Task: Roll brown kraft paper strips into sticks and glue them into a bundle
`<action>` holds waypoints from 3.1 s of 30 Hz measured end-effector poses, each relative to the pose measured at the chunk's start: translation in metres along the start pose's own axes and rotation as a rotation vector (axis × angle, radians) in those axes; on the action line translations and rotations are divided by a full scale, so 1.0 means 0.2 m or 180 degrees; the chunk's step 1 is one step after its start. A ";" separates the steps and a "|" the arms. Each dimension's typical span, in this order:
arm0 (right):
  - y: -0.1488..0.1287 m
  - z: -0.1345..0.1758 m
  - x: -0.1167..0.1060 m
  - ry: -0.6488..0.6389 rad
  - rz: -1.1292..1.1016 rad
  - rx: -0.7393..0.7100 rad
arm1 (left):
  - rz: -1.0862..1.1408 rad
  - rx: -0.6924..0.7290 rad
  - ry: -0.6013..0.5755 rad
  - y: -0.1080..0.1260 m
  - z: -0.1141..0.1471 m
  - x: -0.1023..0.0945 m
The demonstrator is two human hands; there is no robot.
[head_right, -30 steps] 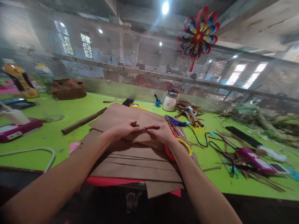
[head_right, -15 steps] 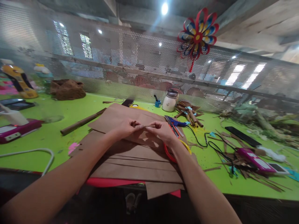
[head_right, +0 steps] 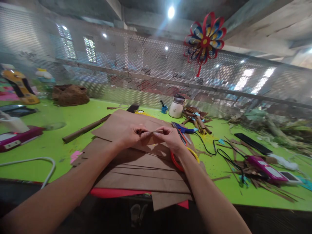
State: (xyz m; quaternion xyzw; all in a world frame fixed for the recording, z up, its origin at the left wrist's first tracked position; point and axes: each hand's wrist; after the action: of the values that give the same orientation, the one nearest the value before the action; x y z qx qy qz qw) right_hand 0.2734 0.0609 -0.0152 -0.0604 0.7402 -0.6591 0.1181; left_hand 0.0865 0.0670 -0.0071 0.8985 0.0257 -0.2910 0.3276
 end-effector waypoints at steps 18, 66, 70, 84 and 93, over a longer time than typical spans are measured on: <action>0.02 -0.01 0.02 0.0335 0.0330 -0.0150 | 0.0153 -0.0132 -0.0311 0.00 0.01 0.00; 0.03 -0.03 -0.02 0.0417 0.0040 -0.0008 | 0.0889 -0.1154 -0.0334 -0.04 0.03 0.00; 0.04 -0.04 -0.02 0.0457 0.0078 -0.0068 | 0.0727 -0.1079 -0.0399 -0.07 0.02 0.01; 0.05 -0.05 -0.02 0.0465 0.0143 -0.0140 | 0.0434 -0.1010 -0.0215 -0.15 0.02 0.03; 0.05 -0.06 -0.05 0.0712 0.0216 -0.0310 | 0.0383 -0.1011 -0.0346 -0.09 0.02 0.00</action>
State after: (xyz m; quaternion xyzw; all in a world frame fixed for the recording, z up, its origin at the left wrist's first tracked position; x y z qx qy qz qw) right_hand 0.2802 0.0755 -0.0230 0.0330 0.7815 -0.6207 0.0539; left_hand 0.0797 0.0786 -0.0202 0.8183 -0.0002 -0.3113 0.4832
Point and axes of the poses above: each hand's wrist, its own z-axis away from the middle knuckle, its own x-axis out of the palm, y = z × x, and after that the axes turned 12 degrees about x, right-handed
